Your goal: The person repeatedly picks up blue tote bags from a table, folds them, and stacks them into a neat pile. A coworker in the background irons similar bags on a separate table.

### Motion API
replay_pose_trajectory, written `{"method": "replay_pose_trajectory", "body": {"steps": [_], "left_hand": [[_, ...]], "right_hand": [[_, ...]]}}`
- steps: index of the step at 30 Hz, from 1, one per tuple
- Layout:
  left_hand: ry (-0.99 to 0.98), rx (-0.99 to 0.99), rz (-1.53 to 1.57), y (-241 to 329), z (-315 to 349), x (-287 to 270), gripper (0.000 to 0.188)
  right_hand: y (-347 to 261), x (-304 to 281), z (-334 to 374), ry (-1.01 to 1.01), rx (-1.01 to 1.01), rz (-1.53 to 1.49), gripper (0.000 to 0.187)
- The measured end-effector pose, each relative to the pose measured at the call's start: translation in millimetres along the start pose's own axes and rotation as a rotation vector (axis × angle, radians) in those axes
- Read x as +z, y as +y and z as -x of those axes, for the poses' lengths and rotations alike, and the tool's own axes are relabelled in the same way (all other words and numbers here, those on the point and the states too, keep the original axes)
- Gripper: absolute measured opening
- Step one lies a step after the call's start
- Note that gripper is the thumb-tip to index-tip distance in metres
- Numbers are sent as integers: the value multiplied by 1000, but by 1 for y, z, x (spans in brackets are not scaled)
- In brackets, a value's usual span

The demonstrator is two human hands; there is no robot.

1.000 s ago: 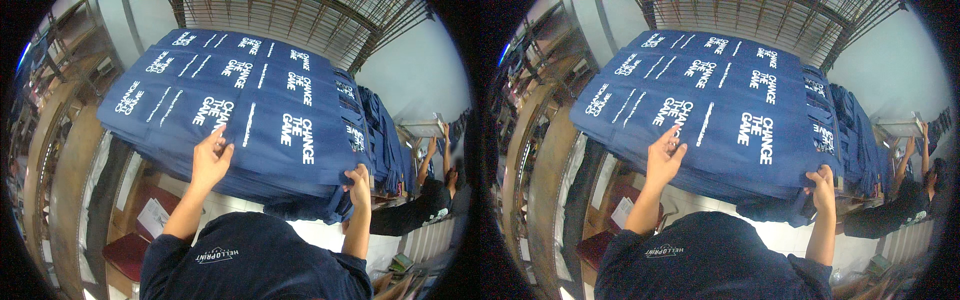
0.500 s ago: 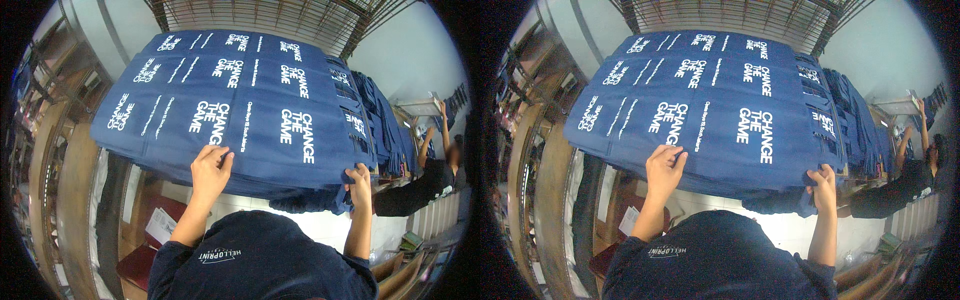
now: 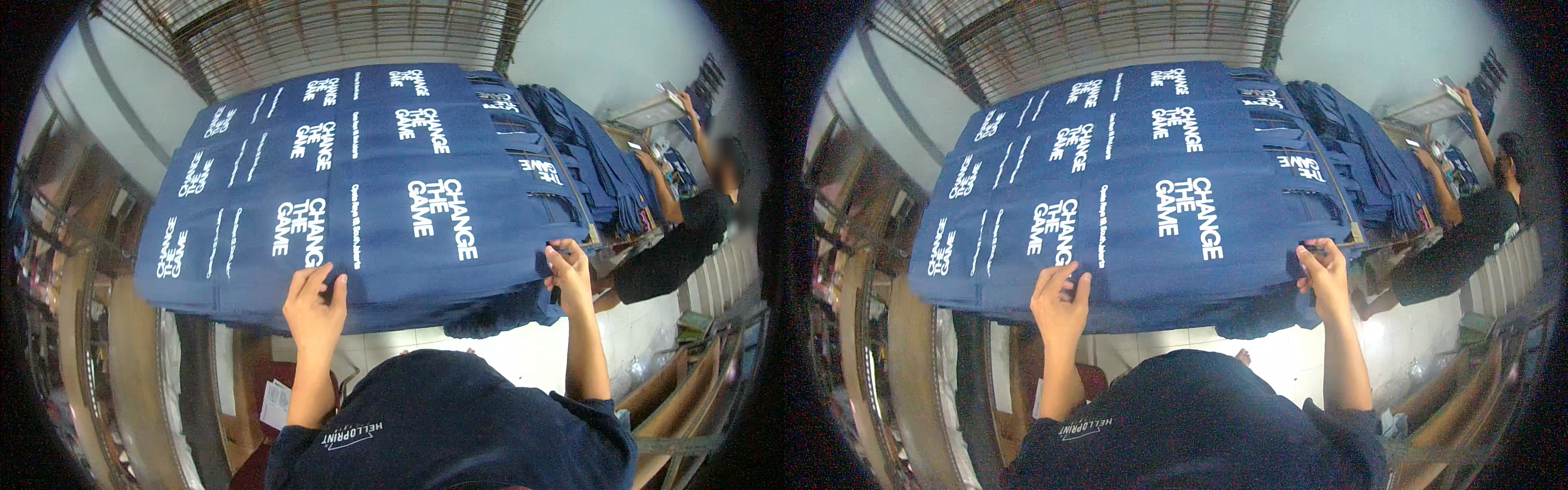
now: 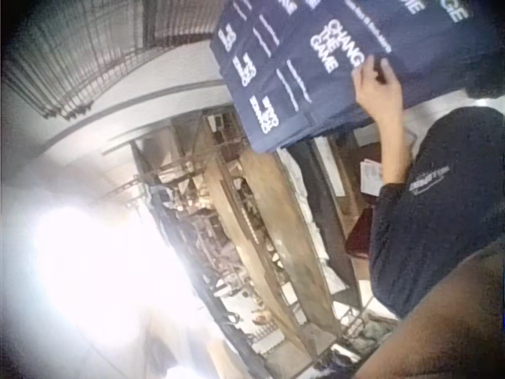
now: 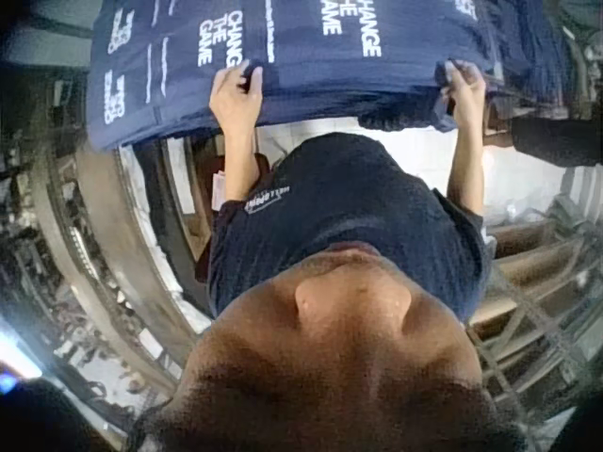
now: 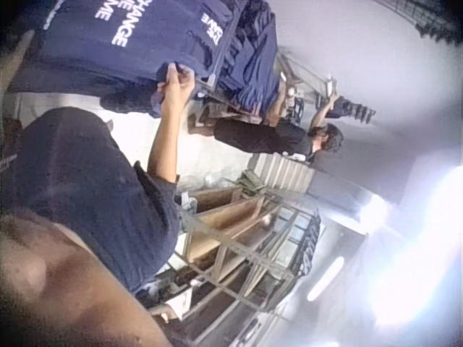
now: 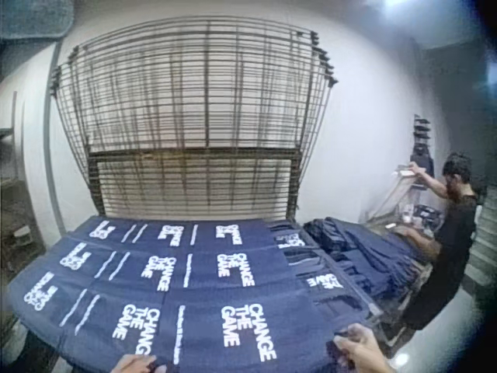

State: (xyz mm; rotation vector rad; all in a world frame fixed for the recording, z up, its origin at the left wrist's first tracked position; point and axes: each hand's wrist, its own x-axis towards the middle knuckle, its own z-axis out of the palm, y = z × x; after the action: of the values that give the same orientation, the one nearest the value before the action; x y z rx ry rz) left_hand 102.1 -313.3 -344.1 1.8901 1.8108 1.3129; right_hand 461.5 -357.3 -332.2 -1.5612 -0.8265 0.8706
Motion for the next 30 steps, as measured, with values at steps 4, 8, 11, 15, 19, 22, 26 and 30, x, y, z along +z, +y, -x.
{"method": "replay_pose_trajectory", "body": {"steps": [4, 8, 11, 15, 19, 22, 26, 30], "left_hand": [[83, 87, -68, 2, 6, -9, 32], [114, 192, -96, -12, 19, -28, 32], [120, 288, -146, -32, 28, -49, 31], [63, 440, -241, -34, 20, -78, 32], [41, 433, -330, -10, 6, -95, 31], [7, 617, -360, 7, -1, -100, 32], [-71, 622, -474, 44, 9, -109, 34], [-165, 575, -575, 58, 42, -122, 33]], "right_hand": [[12, -24, 1, 73, -87, 96, 23], [24, -54, -4, 208, -168, -50, 24], [44, -85, -20, 369, -257, -289, 20], [73, -131, -51, 661, -165, -499, 22], [159, -189, -81, 813, 74, -560, 21], [240, -221, -88, 872, 309, -472, 22], [340, -248, -53, 622, 589, -1, 28], [489, -318, -37, -263, 894, 1004, 38]]}}
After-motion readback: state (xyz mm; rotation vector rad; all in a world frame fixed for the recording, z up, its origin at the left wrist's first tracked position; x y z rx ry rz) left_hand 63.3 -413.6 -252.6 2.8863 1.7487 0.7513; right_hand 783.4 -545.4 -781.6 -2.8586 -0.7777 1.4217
